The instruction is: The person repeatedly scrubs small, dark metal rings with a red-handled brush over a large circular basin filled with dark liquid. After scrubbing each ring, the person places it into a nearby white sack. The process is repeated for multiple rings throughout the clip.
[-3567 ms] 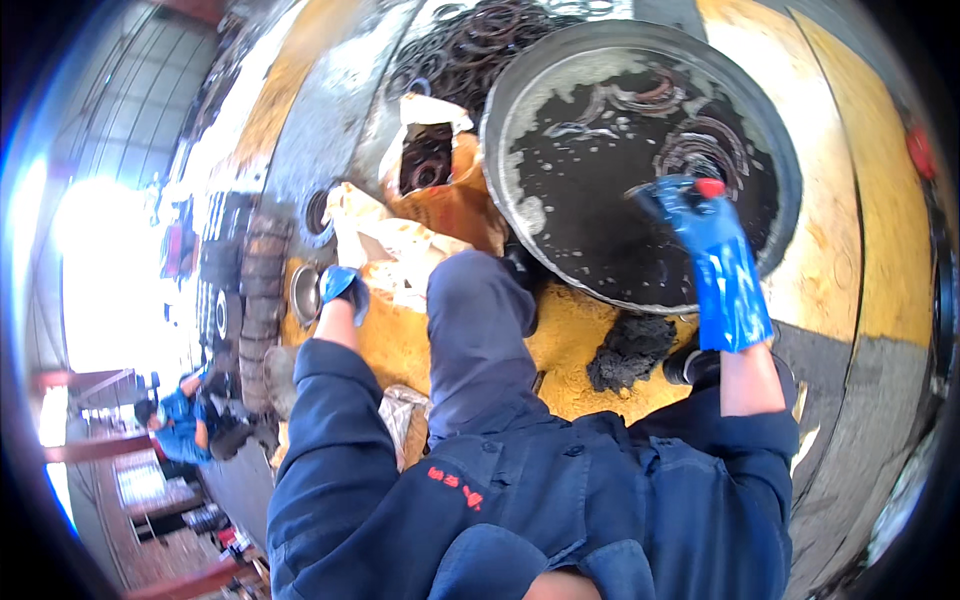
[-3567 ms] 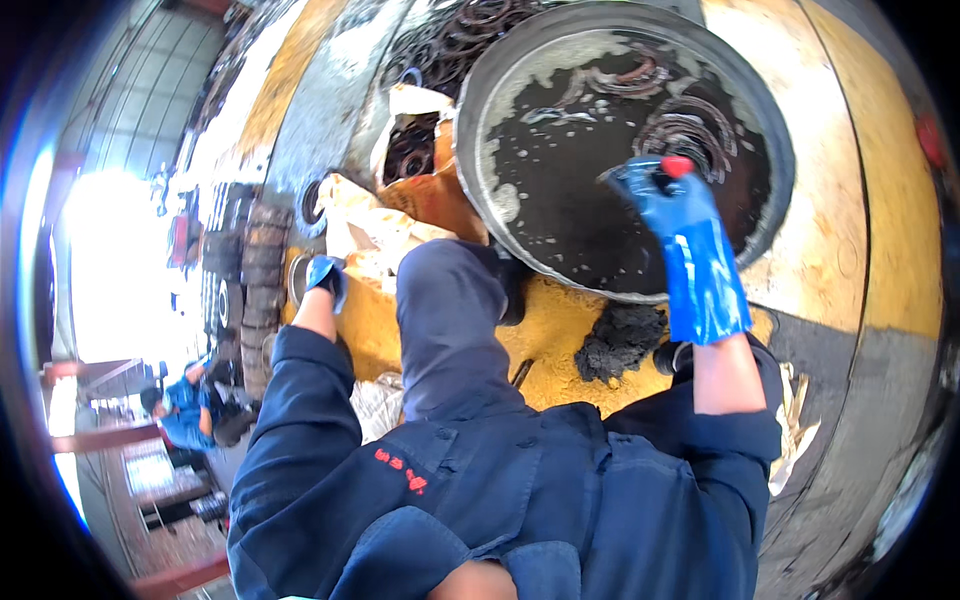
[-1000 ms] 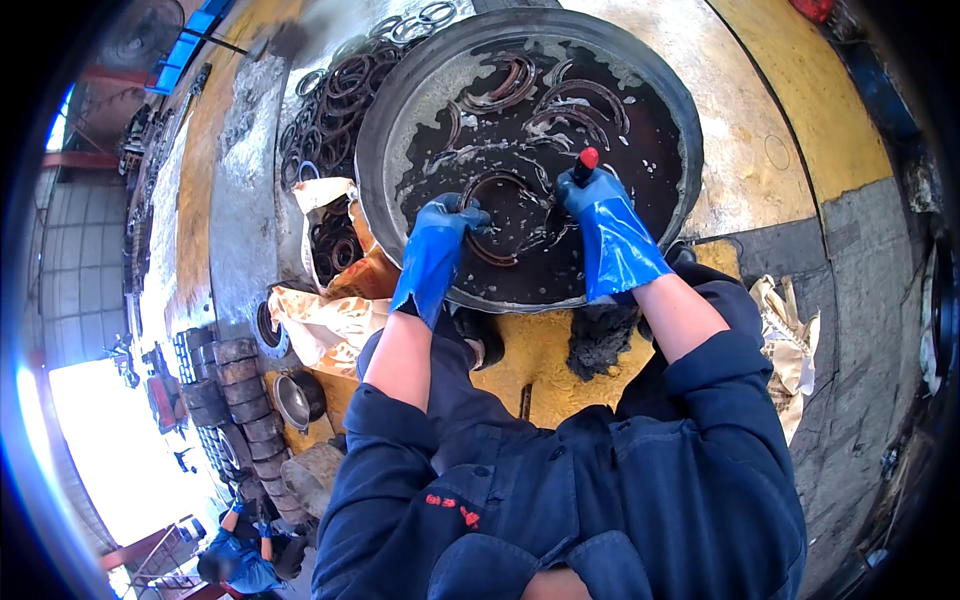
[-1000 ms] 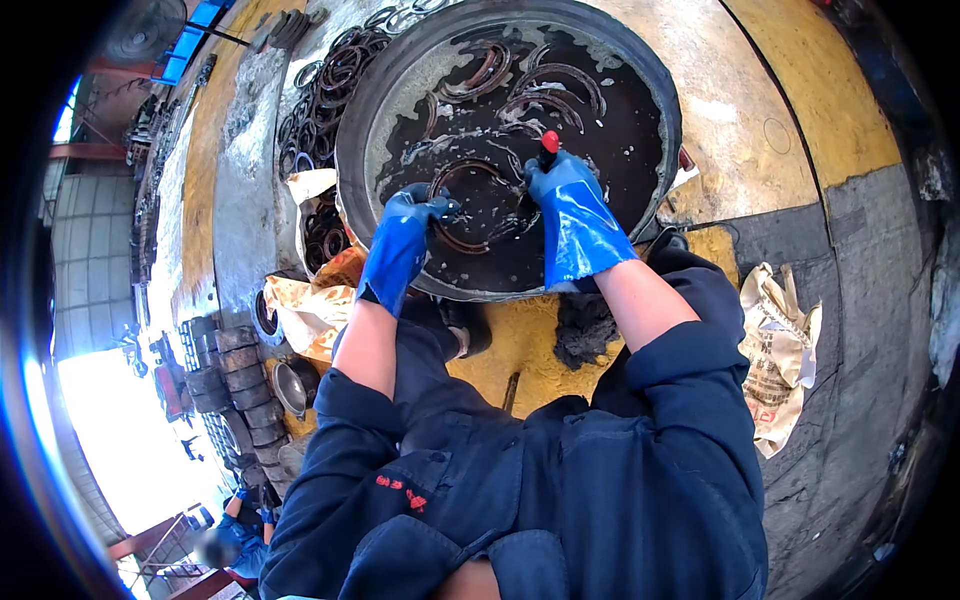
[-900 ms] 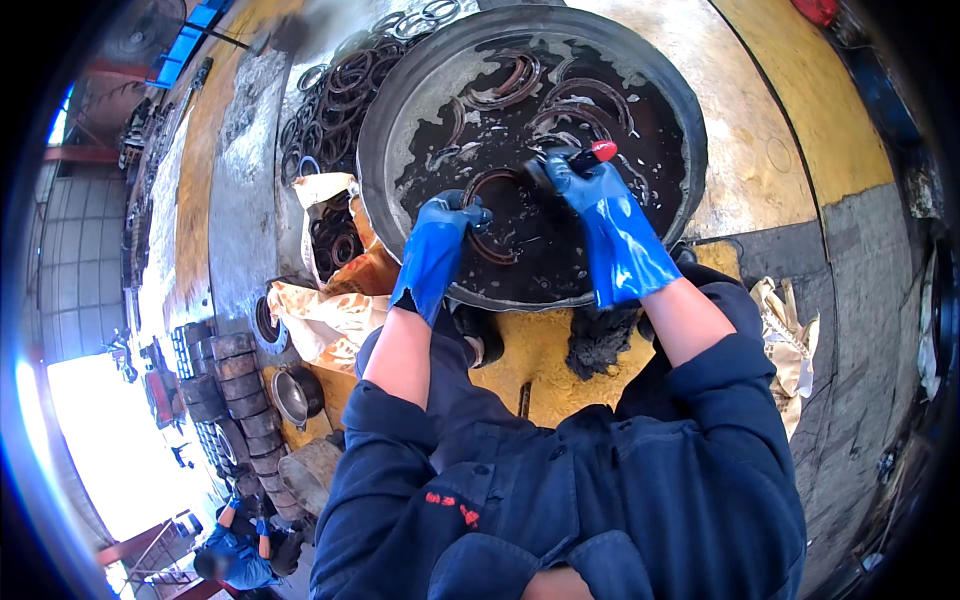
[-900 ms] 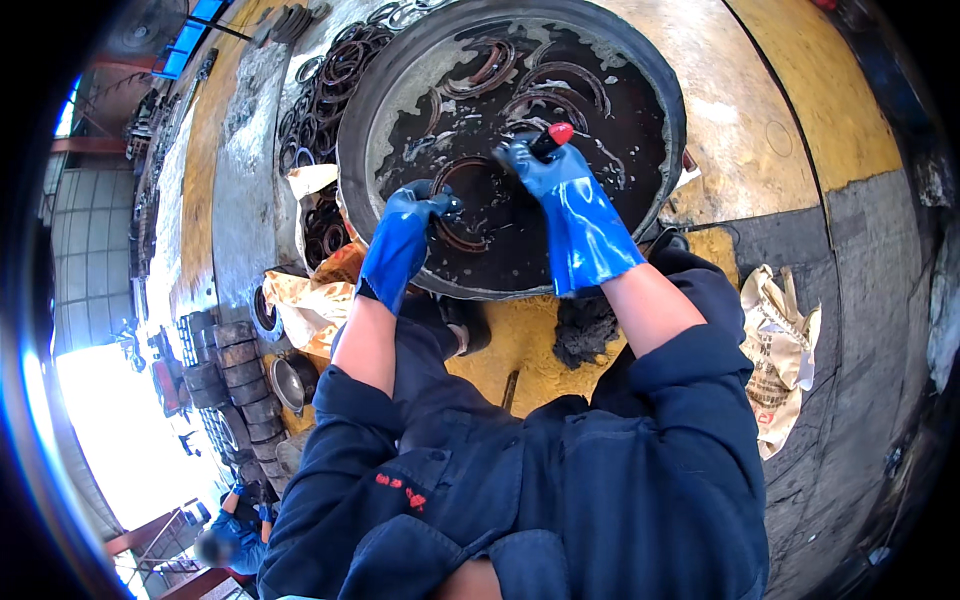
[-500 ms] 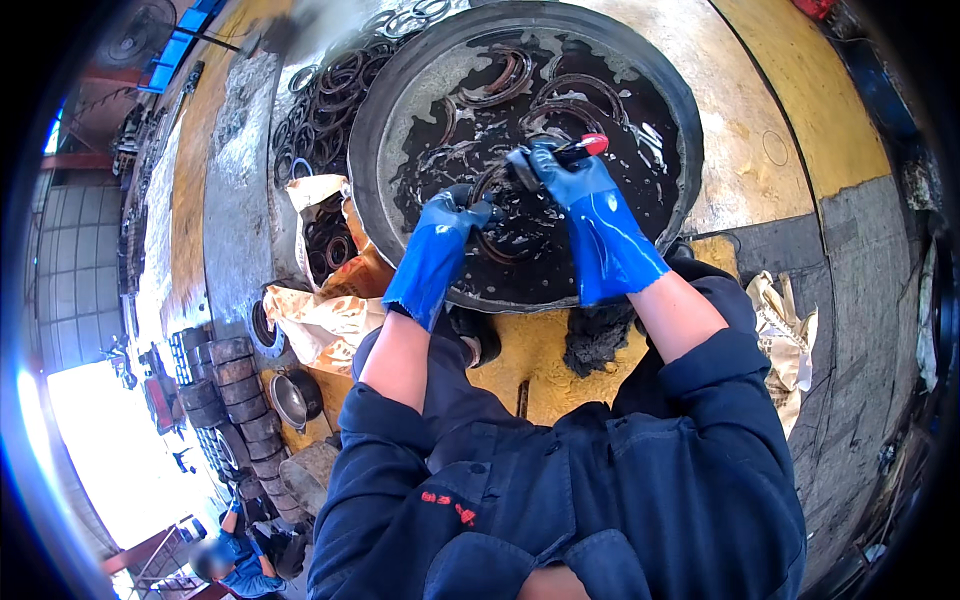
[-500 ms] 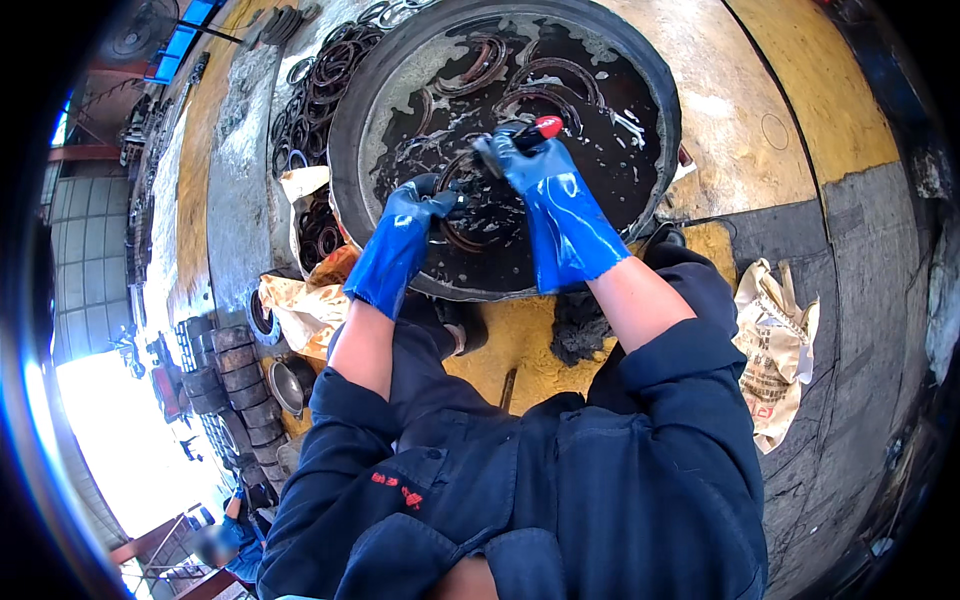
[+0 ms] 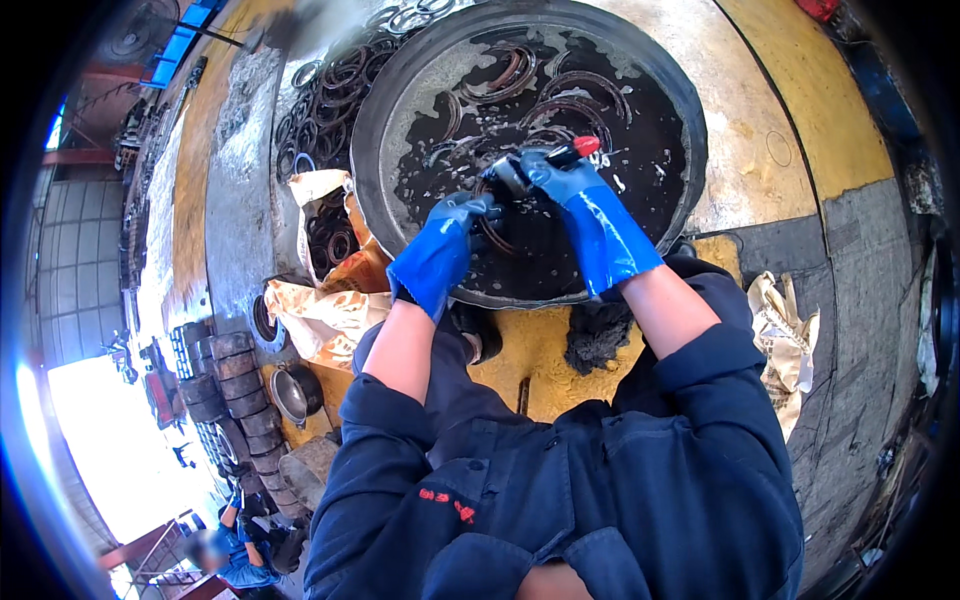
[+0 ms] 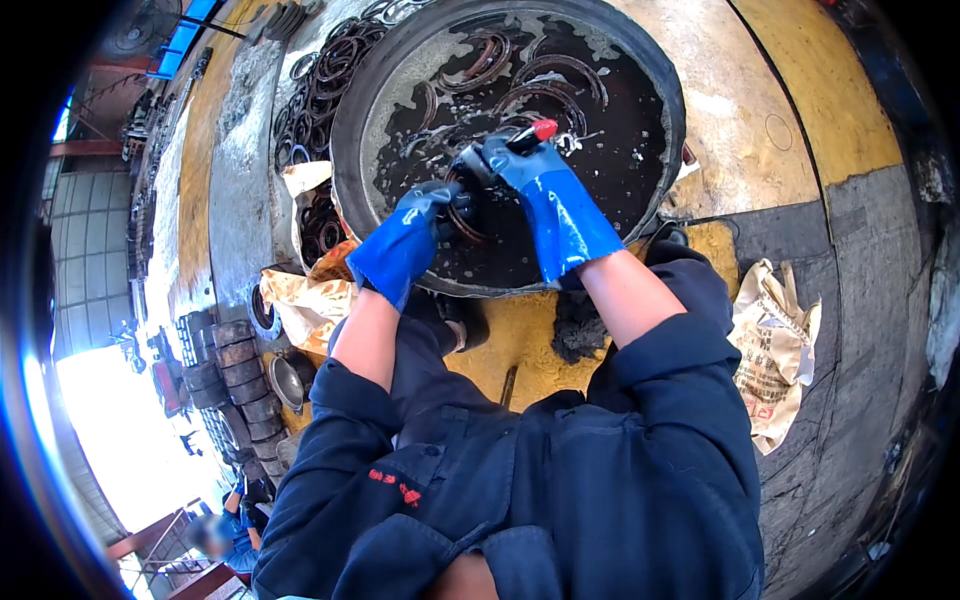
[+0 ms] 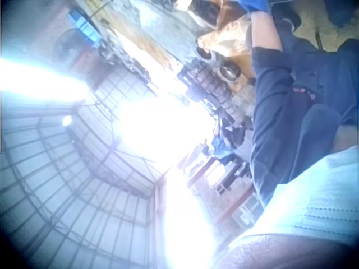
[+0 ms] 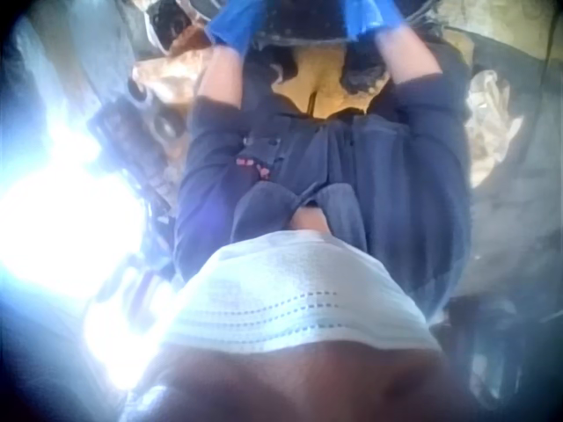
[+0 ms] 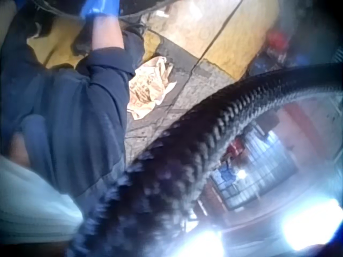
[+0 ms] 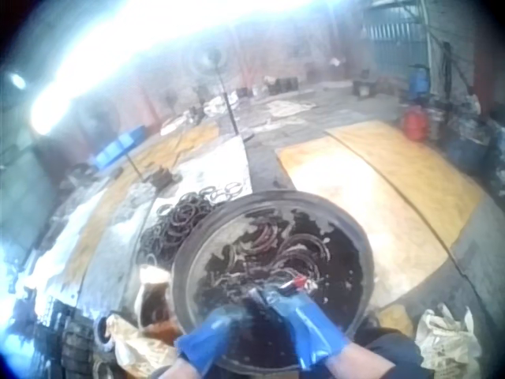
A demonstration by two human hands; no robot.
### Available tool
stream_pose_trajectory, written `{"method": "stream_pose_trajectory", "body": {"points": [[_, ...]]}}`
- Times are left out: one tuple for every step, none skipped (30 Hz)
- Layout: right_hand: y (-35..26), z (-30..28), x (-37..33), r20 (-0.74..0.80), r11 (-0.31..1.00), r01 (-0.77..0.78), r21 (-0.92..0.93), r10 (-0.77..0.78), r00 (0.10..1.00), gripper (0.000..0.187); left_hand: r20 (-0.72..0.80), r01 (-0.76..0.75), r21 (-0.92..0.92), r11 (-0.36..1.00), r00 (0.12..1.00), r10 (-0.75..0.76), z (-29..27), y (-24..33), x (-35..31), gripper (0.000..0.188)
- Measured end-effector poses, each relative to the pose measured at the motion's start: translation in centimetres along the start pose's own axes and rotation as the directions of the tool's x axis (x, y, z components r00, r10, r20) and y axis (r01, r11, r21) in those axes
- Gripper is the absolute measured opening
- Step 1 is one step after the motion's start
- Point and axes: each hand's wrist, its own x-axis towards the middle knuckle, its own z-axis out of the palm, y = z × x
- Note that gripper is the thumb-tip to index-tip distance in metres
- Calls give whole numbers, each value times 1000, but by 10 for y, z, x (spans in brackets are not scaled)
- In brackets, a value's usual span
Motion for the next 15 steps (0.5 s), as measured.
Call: {"method": "stream_pose_trajectory", "body": {"points": [[2,3,-5,-23,995,-102,14,102,995,26,12,3,-1,1000,1000,-3,0,2,-3,40],[-2,7,-9,66,983,-162,84,157,985,39,14,9,6,1000,1000,-9,1,6,-9,42],[-6,9,-12,101,992,-103,-79,110,989,37,17,16,13,1000,1000,-16,3,13,-15,44],[-10,12,-16,142,971,-34,-237,69,987,36,21,23,20,1000,1000,-23,4,17,-18,46],[-12,15,-19,200,974,23,-223,23,980,33,-49,74,37,997,996,-72,2,17,-16,48],[-14,20,-19,248,946,109,-306,-31,968,31,-33,74,40,996,997,-72,-2,16,-13,47],[-17,17,-25,296,923,84,-375,33,955,30,-16,74,44,996,997,-73,-6,13,-8,46],[-40,24,-37,346,893,63,-445,107,932,30,-7,76,40,996,997,-76,-11,9,-7,45],[-41,24,-41,403,849,137,-511,96,910,30,-36,117,40,992,993,-115,-4,12,-8,39],[-39,23,-45,425,811,213,-544,48,904,29,62,-84,433,898,996,63,-8,8,-3,36],[-35,23,-50,453,767,288,-573,4,891,29,218,-285,725,626,958,185,-21,0,7,34],[-31,25,-53,491,719,366,-591,-39,870,29,394,-442,866,233,891,227,-39,-10,19,32],[-27,23,-56,538,679,479,-556,-145,830,30,377,-432,836,338,900,217,-51,-22,32,28],[-26,22,-58,570,664,500,-556,-132,811,30,363,-417,797,437,909,205,-62,-34,44,24],[-25,15,-59,586,647,510,-567,-118,802,31,233,-287,714,639,957,171,-44,-23,37,23]]}}
